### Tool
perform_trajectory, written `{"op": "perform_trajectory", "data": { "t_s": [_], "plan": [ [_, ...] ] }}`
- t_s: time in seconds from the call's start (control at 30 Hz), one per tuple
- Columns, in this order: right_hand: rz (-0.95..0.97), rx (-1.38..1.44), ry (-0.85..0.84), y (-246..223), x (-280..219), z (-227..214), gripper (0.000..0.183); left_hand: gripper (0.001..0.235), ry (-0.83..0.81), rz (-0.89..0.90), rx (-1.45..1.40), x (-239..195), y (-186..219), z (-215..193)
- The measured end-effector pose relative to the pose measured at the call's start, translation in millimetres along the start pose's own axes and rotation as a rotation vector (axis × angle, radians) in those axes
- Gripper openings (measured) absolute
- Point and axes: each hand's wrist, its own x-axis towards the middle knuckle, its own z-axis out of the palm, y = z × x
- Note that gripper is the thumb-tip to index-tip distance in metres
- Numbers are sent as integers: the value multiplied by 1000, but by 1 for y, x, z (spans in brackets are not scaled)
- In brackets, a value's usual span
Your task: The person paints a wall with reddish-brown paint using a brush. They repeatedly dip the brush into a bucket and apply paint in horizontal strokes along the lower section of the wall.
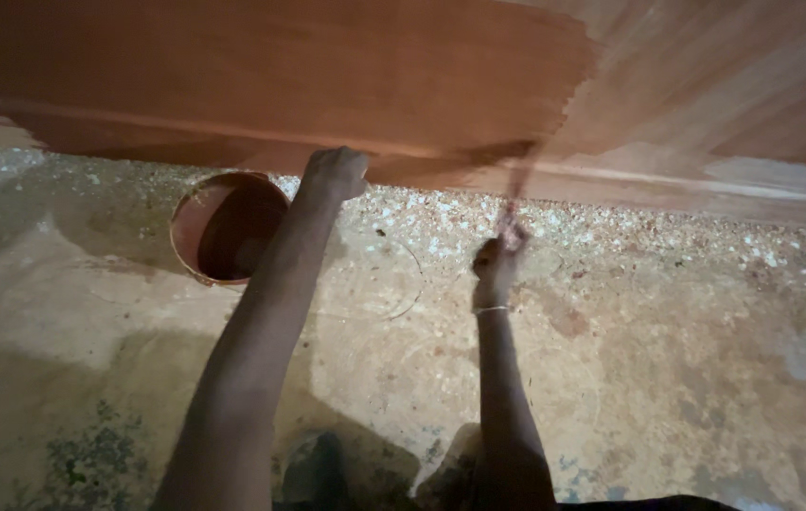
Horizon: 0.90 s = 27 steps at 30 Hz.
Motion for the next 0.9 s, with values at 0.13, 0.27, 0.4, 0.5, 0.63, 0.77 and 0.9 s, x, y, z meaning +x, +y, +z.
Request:
{"op": "perform_trajectory", "data": {
  "t_s": [0.13, 0.27, 0.4, 0.5, 0.63, 0.77, 0.9],
  "plan": [
    [51, -99, -546, 39, -26, 38, 33, 25, 3, -21, 8, 1, -11, -1],
    [78, -43, -579, 42, -29, 34, 41, 25, 1, -58, 14, -10, -30, 2],
    [-70, 29, -76, 11, -4, -5, 32, 25, -16, -61, 19, -14, -38, 3],
    [-224, 177, 136, -1, 2, -7, 27, 25, -17, -56, 15, -12, -41, -2],
    [-96, 134, -5, 8, -14, 30, 29, 25, -7, -60, -5, -13, -44, 2],
    [38, -148, -426, 36, -49, 84, 26, 24, 6, -74, -22, -14, -52, 4],
    [69, -68, -559, 42, -55, 87, 33, 24, -12, -73, -21, -15, -57, 7]
  ]
}}
